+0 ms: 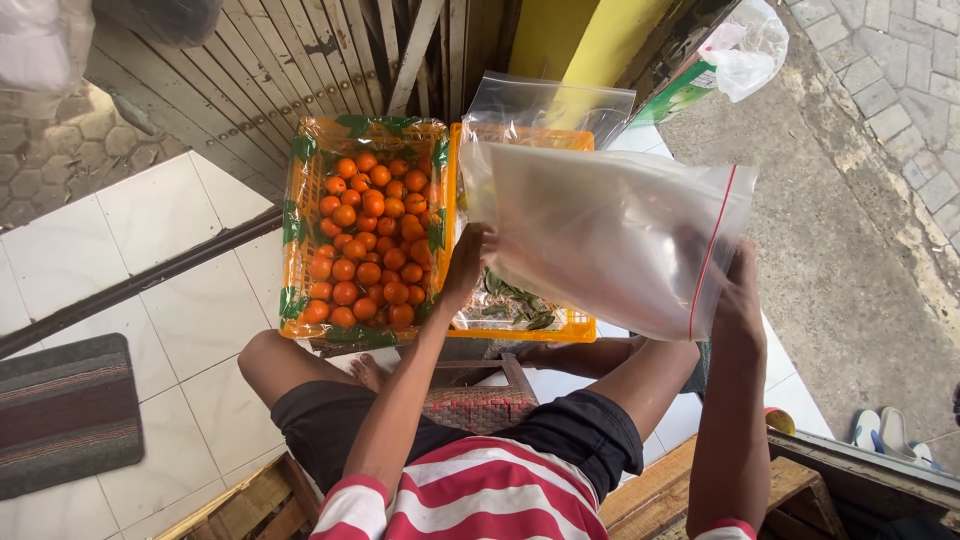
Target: The person picks up several pieces of fruit from a crate and places them into a plastic bag before sealing it.
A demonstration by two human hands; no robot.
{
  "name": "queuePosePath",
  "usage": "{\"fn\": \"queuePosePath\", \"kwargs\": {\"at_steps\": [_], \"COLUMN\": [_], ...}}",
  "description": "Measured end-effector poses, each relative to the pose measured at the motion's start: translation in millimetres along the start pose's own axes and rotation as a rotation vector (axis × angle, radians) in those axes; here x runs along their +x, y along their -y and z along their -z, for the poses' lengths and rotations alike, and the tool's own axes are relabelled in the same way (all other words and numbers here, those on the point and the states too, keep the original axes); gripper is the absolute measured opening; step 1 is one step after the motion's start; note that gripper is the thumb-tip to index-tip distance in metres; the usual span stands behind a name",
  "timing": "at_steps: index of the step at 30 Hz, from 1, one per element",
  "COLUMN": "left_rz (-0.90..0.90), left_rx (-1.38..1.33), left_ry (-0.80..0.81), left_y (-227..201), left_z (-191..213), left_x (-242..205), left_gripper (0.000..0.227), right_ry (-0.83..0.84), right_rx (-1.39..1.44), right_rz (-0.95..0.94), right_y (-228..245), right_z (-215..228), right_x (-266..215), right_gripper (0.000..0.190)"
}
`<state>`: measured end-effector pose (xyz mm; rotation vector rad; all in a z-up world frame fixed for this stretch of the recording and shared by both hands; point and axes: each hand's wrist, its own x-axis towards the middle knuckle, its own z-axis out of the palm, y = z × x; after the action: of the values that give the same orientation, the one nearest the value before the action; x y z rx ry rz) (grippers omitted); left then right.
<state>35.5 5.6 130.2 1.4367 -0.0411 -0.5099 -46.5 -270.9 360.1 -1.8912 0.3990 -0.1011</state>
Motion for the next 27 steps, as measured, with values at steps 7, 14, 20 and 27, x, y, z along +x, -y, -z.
{"fn": "queuePosePath", "kwargs": {"at_steps": [7, 14, 20, 27], "left_rz": [-0.349, -0.261, -0.132, -0.415], "left_rx": [0.285, 0.343, -0.02, -0.035], "left_ry": [-0.592, -0.719, -0.77, -0.897], "left_y": [38.6, 23.0, -69.3, -172.5], "left_z": [24.7, 88.4, 121.1, 119.8], "left_x": [14.0, 24.8, 6.6, -20.0], "left_gripper": [0.033, 0.049, 0.066, 0.074], "right_ry": [-0.16, -0.147, -0.246, -0.393], "right_rx": [-0.093, -0.183, -0.143, -0.686], "right_rz": [-0.255, -0.204, -0.139, 0.344], "right_y": [-4.7, -2.4, -38.5, -100.6], "right_z": [15.7, 71.6, 106.5, 47.7], "right_x": [-4.1, -20.7, -16.1, -21.6], "right_gripper": [0.035, 0.042, 0.034, 0.054]}}
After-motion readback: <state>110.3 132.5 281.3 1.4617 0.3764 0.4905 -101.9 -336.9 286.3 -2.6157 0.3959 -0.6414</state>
